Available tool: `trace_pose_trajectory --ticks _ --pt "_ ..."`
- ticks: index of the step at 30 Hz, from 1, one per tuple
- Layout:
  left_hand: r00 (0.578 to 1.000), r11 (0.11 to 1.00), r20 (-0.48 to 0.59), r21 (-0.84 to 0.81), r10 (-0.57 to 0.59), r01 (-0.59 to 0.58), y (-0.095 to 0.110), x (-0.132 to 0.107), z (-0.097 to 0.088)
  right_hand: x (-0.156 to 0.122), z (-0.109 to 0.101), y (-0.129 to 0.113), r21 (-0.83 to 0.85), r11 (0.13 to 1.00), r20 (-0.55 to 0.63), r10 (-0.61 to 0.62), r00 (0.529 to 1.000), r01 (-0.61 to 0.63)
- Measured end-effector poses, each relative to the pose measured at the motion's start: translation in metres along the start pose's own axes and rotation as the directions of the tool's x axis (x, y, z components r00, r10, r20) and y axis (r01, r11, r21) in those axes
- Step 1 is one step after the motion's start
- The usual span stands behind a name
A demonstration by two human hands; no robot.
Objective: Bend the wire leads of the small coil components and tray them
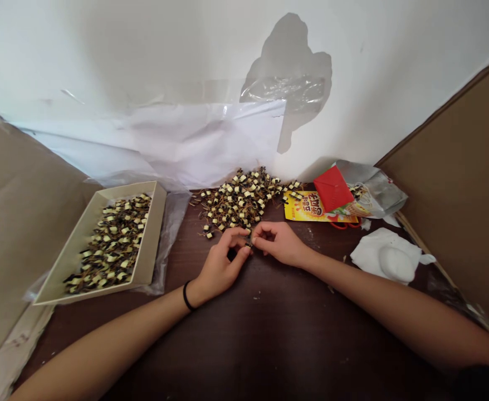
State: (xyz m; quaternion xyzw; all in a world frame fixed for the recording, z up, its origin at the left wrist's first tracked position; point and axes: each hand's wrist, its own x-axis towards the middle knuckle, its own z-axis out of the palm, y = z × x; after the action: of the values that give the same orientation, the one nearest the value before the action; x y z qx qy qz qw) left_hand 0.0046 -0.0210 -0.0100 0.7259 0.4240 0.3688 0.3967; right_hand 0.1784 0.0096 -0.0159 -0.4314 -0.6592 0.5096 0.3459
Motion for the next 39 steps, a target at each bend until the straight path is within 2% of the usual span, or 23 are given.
trace_pose_trajectory --ticks 5,9,17,19,23,25,33,39 --pt "1.000 1.000 -0.022 0.008 -0.006 0.006 0.0005 0.0004 -0.0004 -0.0007 -0.0009 -0.0016 -0.035 0.999 0.044 -0.041 0.998 0.042" --pt "0.999 0.999 -0.037 0.010 -0.038 0.039 0.0005 0.0007 -0.0018 -0.0010 -0.0001 -0.0029 -0.035 0.999 0.034 -0.030 0.999 0.031" --pt "0.999 0.999 0.040 -0.032 -0.016 0.018 -0.0007 -0.0005 -0.0010 -0.0028 -0.0007 -0.0030 -0.026 0.997 0.067 -0.069 0.995 0.071" --pt "0.999 0.999 0.037 -0.040 -0.021 0.022 0.0006 -0.0003 -0.0012 -0.0025 -0.0015 -0.0018 0.033 0.997 0.070 -0.065 0.995 0.063" --pt "0.999 0.998 0.032 -0.055 -0.034 0.035 0.0040 0.0002 -0.0025 -0.0003 -0.0019 0.0020 0.261 0.965 0.021 -0.025 0.999 0.019" --pt "0.998 0.998 0.040 -0.055 -0.042 0.044 0.0044 0.0003 -0.0029 0.0005 -0.0018 0.0028 0.304 0.952 0.006 -0.031 1.000 0.028" --pt "0.996 0.998 0.061 0.005 -0.065 0.065 0.0011 0.0009 -0.0009 -0.0018 -0.0037 0.0004 0.069 0.993 0.108 -0.102 0.989 0.095" --pt "0.996 0.995 0.036 -0.057 -0.078 0.080 0.0023 0.0011 -0.0009 -0.0012 -0.0060 -0.0025 0.059 0.992 0.152 -0.120 0.981 0.112"
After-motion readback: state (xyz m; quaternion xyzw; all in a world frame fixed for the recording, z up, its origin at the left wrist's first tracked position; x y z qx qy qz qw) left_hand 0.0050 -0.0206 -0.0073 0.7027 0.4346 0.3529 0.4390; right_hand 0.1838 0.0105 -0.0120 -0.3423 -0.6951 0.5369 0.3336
